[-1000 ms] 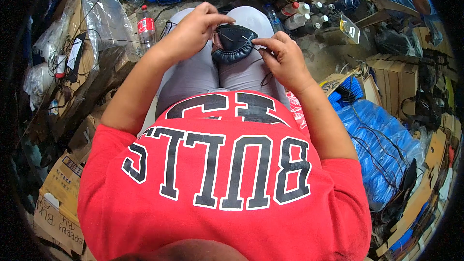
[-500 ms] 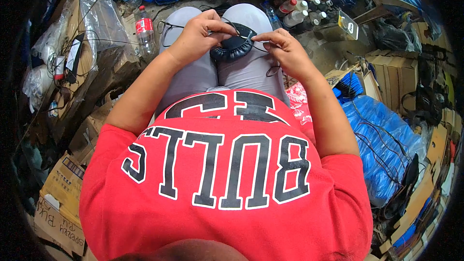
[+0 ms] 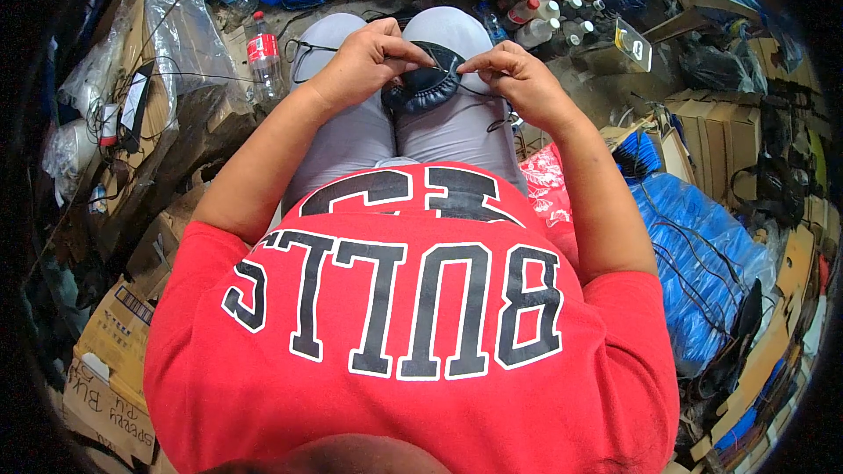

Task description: Hand-stitching a shoe component in a manufacturing setting.

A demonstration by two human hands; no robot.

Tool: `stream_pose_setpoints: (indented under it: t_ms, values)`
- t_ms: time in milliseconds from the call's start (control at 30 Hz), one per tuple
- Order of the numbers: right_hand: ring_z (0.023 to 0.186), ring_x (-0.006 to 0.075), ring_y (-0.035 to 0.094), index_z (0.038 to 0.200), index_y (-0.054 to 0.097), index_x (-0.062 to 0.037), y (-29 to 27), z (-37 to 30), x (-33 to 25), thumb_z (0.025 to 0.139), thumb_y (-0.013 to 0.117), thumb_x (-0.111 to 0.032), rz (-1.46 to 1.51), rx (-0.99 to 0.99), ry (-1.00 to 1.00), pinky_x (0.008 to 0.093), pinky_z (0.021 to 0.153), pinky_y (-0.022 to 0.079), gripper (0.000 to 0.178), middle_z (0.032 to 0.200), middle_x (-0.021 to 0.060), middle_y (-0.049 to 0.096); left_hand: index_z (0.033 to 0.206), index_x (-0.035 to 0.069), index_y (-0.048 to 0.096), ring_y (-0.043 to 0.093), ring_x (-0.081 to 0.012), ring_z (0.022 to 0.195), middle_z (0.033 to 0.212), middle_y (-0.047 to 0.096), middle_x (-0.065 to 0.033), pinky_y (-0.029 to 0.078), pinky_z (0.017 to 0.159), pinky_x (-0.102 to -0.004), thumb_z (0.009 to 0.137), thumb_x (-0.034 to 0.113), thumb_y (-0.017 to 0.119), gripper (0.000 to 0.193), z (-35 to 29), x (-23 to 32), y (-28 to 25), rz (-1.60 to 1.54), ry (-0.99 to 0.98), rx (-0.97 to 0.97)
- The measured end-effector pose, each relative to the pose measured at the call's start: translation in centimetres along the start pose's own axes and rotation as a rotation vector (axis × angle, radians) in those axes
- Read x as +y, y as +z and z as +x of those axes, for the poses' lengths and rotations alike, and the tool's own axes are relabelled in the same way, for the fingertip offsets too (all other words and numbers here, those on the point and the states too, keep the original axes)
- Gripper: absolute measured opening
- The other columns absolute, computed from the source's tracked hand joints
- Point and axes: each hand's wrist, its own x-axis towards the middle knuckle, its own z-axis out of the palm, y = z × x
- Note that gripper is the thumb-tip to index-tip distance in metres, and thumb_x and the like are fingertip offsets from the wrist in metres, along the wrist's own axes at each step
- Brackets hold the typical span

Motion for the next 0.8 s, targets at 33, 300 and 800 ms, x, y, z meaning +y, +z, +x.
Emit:
stream_pose_setpoints:
  t_ms: [33, 300, 800]
  values:
    - [0.087, 0.0117, 0.050, 0.097, 0.069, -0.0125, 0.0, 0.0, -0.1, 0.082, 0.053, 0.002, -0.016, 0.000, 0.000, 0.0221, 0.079, 0.040, 0.026, 0.090, 0.0013, 0.050, 0.088, 0.013, 0.073, 0.044, -0.0115, 0.064, 0.072, 0.042, -0.0007, 0.041, 0.054, -0.0247, 0.076, 0.000, 0.066, 0.020, 0.0, 0.1, 0.0, -0.001, -0.016, 0.001]
    - [0.082, 0.0100, 0.050, 0.100, 0.070, -0.0111, -0.1, 0.2, 0.5, 0.080, 0.057, -0.001, 0.025, -0.014, 0.001, 0.0228, 0.076, 0.041, 0.025, 0.085, -0.0002, 0.053, 0.090, 0.012, 0.073, 0.047, -0.0112, 0.070, 0.071, 0.045, -0.0005, 0.041, 0.062, -0.0242, 0.075, 0.001, 0.066, 0.020, 0.5, 0.3, 0.1, -0.092, -0.119, -0.067]
    - [0.073, 0.0039, 0.050, 0.108, 0.066, -0.0081, 0.8, -0.3, -0.2, 0.082, 0.063, -0.011, 0.201, -0.045, 0.053, 0.0194, 0.068, 0.042, 0.026, 0.084, -0.0039, 0.059, 0.098, 0.004, 0.068, 0.055, -0.0082, 0.066, 0.082, 0.063, -0.0025, 0.045, 0.056, -0.0209, 0.078, 0.000, 0.063, 0.020, 0.1, 1.9, -1.4, -0.277, -0.321, -0.160]
